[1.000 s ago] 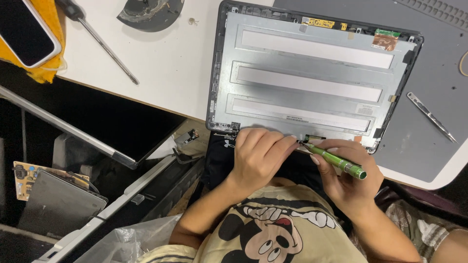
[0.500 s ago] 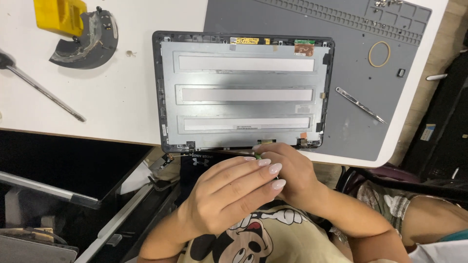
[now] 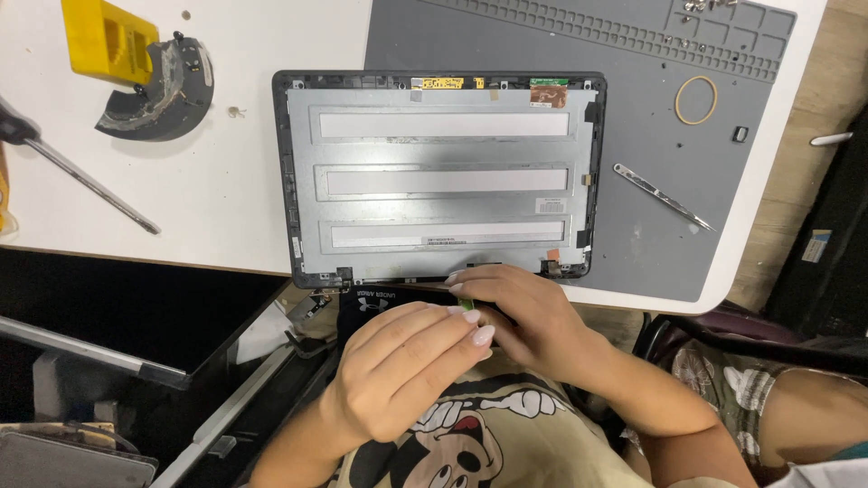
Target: The person uses a green precision screwdriver to unscrew and remove small screws from the back panel of a disassembled laptop. They carefully place the removed screws on the workbench mat and continue working on the internal components.
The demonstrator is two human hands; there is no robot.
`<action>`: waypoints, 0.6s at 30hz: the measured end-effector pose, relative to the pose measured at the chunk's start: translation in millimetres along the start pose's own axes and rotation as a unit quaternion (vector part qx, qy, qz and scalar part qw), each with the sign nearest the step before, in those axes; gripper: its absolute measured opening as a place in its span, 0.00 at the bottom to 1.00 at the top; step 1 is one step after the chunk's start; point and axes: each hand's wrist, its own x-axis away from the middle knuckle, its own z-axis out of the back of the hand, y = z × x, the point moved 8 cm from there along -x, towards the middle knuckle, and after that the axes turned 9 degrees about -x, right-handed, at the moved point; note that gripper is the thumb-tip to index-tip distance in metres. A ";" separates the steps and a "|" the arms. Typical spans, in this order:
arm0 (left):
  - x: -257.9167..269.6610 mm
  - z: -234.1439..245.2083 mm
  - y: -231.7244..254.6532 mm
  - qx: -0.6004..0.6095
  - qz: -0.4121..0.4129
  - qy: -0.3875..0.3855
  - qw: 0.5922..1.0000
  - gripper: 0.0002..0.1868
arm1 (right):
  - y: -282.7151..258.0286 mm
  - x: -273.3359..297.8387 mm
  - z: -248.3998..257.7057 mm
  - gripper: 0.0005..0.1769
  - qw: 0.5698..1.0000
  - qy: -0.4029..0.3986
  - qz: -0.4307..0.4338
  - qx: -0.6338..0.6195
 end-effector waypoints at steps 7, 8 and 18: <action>7.4 1.7 0.8 -0.055 0.026 0.004 0.998 0.13 | -2.4 9.4 14.6 0.11 0.995 0.090 -0.024 0.022; 7.8 1.3 0.3 -0.059 0.032 0.004 0.998 0.12 | -2.6 11.5 15.8 0.09 0.995 0.095 -0.026 0.023; 7.3 -3.3 6.4 -0.080 0.067 0.035 0.994 0.13 | -69.8 23.6 28.9 0.10 0.861 -0.090 0.107 -0.490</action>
